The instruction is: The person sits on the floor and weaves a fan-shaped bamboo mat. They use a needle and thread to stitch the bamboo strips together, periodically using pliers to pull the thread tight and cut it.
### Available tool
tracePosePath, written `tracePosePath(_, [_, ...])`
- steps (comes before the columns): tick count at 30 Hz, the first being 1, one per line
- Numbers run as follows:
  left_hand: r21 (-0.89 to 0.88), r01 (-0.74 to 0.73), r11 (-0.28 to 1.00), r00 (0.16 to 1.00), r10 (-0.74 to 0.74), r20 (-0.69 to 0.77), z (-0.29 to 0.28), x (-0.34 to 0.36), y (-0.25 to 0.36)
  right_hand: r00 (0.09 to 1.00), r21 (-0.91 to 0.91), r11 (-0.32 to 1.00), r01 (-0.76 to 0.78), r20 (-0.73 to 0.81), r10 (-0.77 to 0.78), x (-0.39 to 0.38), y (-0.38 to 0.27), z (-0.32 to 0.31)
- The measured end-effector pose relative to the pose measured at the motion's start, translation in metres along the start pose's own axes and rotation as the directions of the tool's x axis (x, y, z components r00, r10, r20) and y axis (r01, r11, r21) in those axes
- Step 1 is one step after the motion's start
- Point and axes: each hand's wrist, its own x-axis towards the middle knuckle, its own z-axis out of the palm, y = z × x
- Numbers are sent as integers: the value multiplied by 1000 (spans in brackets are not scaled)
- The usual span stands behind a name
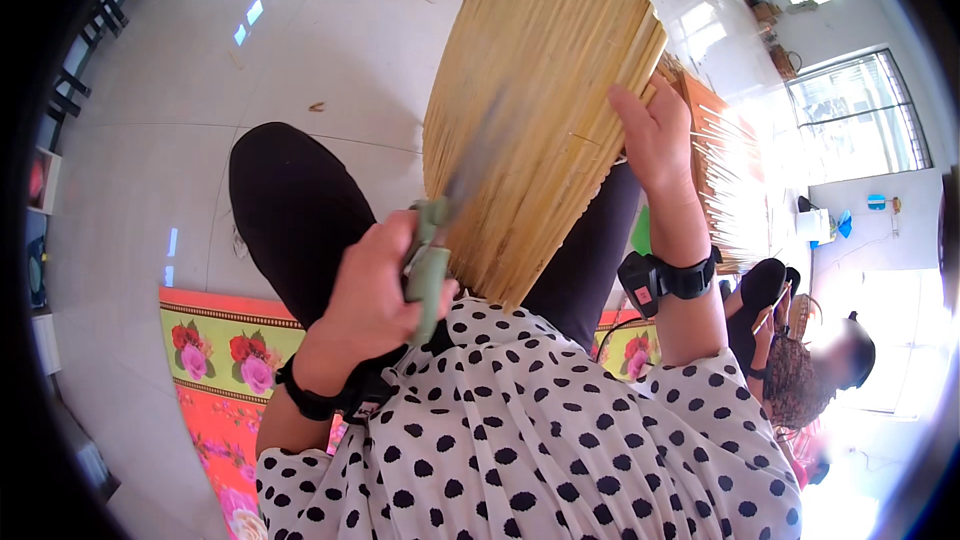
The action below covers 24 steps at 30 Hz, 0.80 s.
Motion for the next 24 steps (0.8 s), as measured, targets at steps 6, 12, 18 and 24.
tracePosePath(6, [131, -2, 991, 982, 26, -187, -21, -27, -11, 988, -192, 970, -146, 23, 153, 7, 2, 0])
tracePosePath(12, [-88, 64, 994, 441, -107, -891, -116, -84, -108, 977, 254, 944, -210, 30, 209, 25, 90, -23])
tracePosePath(18, [5, 980, 199, 128, -608, -784, -93, -229, -304, 948, 259, 912, -317, 118, 296, 50, 96, -30])
tracePosePath(24, [7, 998, 61, 48, -701, -711, -14, -245, -357, 948, 173, 934, -314, 114, 298, 70, 106, -49])
